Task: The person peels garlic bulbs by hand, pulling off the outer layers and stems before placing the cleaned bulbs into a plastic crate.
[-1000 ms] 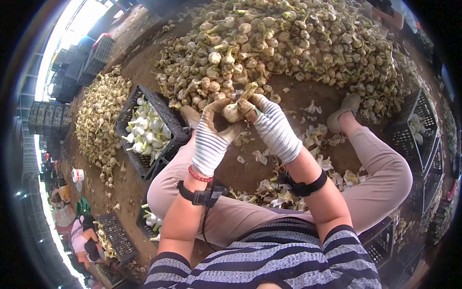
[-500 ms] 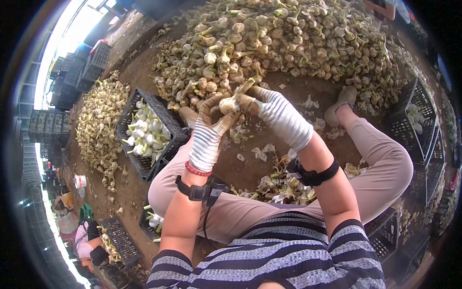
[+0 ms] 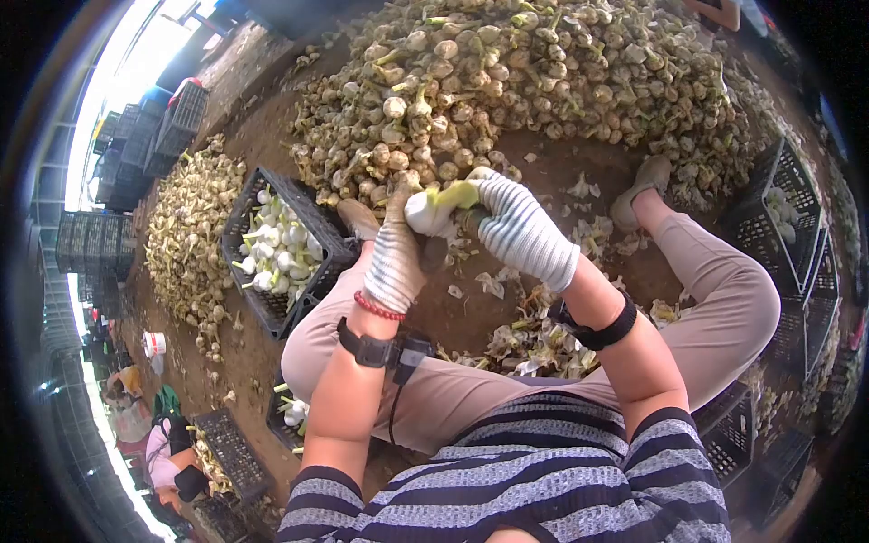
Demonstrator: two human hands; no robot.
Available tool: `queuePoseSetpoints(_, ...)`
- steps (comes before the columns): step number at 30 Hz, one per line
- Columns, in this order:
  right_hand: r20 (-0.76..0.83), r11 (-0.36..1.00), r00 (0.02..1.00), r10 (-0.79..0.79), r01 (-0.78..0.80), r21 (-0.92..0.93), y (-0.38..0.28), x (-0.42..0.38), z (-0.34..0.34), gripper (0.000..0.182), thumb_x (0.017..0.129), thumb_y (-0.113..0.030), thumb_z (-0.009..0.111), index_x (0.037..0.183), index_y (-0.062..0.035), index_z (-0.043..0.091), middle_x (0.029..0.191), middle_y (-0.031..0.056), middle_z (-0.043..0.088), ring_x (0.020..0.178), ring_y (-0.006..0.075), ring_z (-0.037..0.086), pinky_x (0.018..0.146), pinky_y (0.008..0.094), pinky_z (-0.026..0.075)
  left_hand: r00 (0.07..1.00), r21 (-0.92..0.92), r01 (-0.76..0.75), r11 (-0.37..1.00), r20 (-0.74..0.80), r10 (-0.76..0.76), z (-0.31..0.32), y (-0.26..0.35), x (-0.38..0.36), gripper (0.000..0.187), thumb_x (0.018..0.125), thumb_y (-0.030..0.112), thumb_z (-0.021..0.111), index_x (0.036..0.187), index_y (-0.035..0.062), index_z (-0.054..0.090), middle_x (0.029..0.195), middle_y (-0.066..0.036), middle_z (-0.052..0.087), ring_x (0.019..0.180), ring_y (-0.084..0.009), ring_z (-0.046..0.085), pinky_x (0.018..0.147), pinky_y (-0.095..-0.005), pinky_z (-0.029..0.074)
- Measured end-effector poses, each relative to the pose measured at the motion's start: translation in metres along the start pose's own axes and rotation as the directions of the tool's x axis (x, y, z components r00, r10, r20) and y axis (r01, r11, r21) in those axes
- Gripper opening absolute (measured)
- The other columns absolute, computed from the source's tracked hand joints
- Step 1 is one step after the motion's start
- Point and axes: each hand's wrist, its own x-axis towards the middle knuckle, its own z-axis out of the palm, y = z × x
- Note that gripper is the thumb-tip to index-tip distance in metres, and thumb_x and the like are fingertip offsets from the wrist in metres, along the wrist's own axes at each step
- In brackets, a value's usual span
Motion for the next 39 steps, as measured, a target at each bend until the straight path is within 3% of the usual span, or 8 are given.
queuePoseSetpoints(5, 0.108, 0.749, 0.909, 0.402, -0.394, 0.533, 0.000, -0.006, -0.001, 0.026, 0.084, 0.001, 0.056, 0.108, -0.0008, 0.064, 0.091, 0.0020, 0.066, 0.085, 0.0081, 0.057, 0.081, 0.0248, 0.047, 0.903, 0.548, -0.335, 0.767, -0.045, 0.427, -0.023, -0.011, 0.025, 0.036, 0.098, 0.036, 0.056, 0.106, 0.0020, 0.063, 0.092, -0.007, 0.067, 0.077, -0.0107, 0.057, 0.070, -0.0254, 0.048)
queuePoseSetpoints(9, -0.060, 0.919, 0.928, 0.368, -0.353, 0.175, 0.022, -0.018, 0.000, 0.029, 0.086, -0.005, 0.058, 0.114, -0.0029, 0.064, 0.090, 0.0008, 0.066, 0.081, 0.0060, 0.054, 0.074, 0.0237, 0.047, 0.762, 0.759, -0.543, 0.358, 0.267, 0.589, 0.004, -0.016, -0.001, 0.021, 0.092, 0.018, 0.067, 0.104, 0.0002, 0.064, 0.094, -0.004, 0.066, 0.080, -0.0112, 0.058, 0.074, -0.0241, 0.049)
queuePoseSetpoints(11, -0.082, 0.939, 0.940, 0.331, -0.320, 0.122, 0.024, -0.024, 0.004, 0.030, 0.085, -0.005, 0.058, 0.115, -0.0040, 0.065, 0.089, -0.0006, 0.066, 0.080, 0.0056, 0.054, 0.073, 0.0233, 0.046, 0.839, 0.491, -0.519, 0.700, 0.136, 0.527, 0.005, -0.021, 0.004, 0.018, 0.092, 0.018, 0.066, 0.100, 0.0017, 0.064, 0.091, -0.003, 0.066, 0.076, -0.0082, 0.056, 0.070, -0.0229, 0.048)
queuePoseSetpoints(15, -0.072, 0.798, 0.872, 0.485, -0.407, 0.446, 0.024, -0.038, -0.021, 0.028, 0.086, -0.005, 0.058, 0.114, -0.0006, 0.064, 0.093, 0.0013, 0.067, 0.081, 0.0084, 0.057, 0.076, 0.0240, 0.047, 0.903, 0.241, -0.381, 0.893, -0.109, 0.415, -0.029, -0.001, 0.010, 0.017, 0.094, 0.021, 0.063, 0.098, 0.0051, 0.065, 0.086, -0.001, 0.065, 0.073, -0.0098, 0.057, 0.065, -0.0238, 0.045)
queuePoseSetpoints(17, 0.001, 0.765, 0.830, 0.558, -0.514, 0.388, 0.036, -0.052, -0.043, 0.029, 0.087, -0.008, 0.058, 0.116, -0.0015, 0.062, 0.096, 0.0032, 0.067, 0.084, 0.0096, 0.059, 0.078, 0.0237, 0.047, 0.868, 0.291, -0.444, 0.847, -0.095, 0.488, -0.031, 0.006, 0.003, 0.014, 0.094, 0.022, 0.063, 0.096, 0.0077, 0.064, 0.082, -0.001, 0.065, 0.067, -0.0098, 0.059, 0.059, -0.0249, 0.046)
queuePoseSetpoints(21, -0.056, 0.684, 0.869, 0.492, -0.425, -0.593, 0.072, -0.066, -0.035, 0.055, 0.089, -0.024, 0.063, 0.135, 0.0005, 0.043, 0.112, 0.0209, 0.066, 0.101, 0.0349, 0.064, 0.087, 0.0374, 0.050, 0.844, 0.435, -0.516, 0.738, 0.110, 0.525, -0.013, -0.007, -0.004, 0.010, 0.095, 0.019, 0.063, 0.097, 0.0096, 0.064, 0.084, 0.001, 0.065, 0.068, -0.0075, 0.059, 0.061, -0.0235, 0.047)
queuePoseSetpoints(26, -0.135, 0.913, 0.972, 0.191, -0.226, -0.340, -0.004, -0.019, -0.008, 0.036, 0.089, -0.026, 0.063, 0.113, 0.0006, 0.059, 0.101, 0.0217, 0.066, 0.094, 0.0369, 0.064, 0.079, 0.0411, 0.050, 0.539, 0.732, -0.681, 0.039, 0.464, 0.703, -0.005, -0.018, -0.006, 0.018, 0.087, -0.001, 0.062, 0.105, 0.0021, 0.065, 0.100, -0.011, 0.064, 0.084, -0.0215, 0.062, 0.078, -0.0311, 0.050)
queuePoseSetpoints(39, -0.195, 0.664, 0.979, 0.056, -0.182, -0.725, 0.001, -0.011, 0.014, 0.015, 0.083, -0.015, 0.063, 0.093, -0.0042, 0.063, 0.084, 0.0171, 0.063, 0.082, 0.0364, 0.062, 0.073, 0.0418, 0.050, 0.425, 0.628, -0.761, -0.161, 0.671, 0.608, -0.008, -0.021, -0.008, 0.039, 0.076, -0.011, 0.057, 0.111, 0.0041, 0.065, 0.109, -0.014, 0.062, 0.097, -0.0291, 0.061, 0.084, -0.0345, 0.051)
